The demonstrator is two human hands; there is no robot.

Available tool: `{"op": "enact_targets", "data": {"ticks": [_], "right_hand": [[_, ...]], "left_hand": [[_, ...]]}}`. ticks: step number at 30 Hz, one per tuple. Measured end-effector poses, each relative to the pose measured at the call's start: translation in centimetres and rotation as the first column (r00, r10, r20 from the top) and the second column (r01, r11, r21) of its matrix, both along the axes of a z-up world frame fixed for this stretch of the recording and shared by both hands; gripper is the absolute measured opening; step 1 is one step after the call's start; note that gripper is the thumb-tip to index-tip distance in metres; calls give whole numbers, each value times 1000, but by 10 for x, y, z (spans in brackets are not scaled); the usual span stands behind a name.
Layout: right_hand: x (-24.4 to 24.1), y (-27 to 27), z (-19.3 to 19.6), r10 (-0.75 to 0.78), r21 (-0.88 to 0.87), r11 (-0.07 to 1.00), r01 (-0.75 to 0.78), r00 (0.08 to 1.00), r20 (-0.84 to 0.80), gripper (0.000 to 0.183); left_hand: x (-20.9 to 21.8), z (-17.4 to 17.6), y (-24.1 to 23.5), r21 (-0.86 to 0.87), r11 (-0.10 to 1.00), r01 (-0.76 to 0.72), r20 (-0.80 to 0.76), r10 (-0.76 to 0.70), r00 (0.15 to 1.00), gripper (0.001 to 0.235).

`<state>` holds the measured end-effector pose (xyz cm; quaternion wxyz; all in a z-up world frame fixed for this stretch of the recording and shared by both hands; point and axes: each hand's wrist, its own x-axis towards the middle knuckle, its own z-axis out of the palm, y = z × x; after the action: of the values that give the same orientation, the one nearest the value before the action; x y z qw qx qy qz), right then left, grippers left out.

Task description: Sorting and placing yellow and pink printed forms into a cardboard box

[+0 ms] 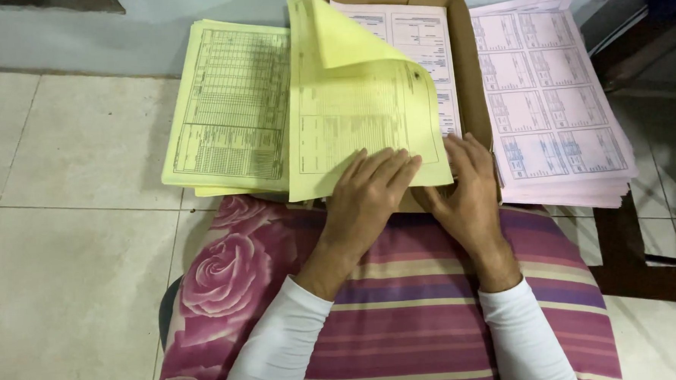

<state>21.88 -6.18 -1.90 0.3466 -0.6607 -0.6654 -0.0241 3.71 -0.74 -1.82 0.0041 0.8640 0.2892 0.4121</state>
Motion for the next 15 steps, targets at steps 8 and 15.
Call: {"op": "enact_targets", "data": {"ticks": [8,15], "right_hand": [[2,-2,10,-17,288,957,41,996,-85,23],[12,-7,19,-108,288,945,157,977,-181,26]], "left_hand": [[-3,-2,0,-63,998,-32,-85,26,996,41],[-30,12,9,-264,958,-112,-158,71,985,59]]}}
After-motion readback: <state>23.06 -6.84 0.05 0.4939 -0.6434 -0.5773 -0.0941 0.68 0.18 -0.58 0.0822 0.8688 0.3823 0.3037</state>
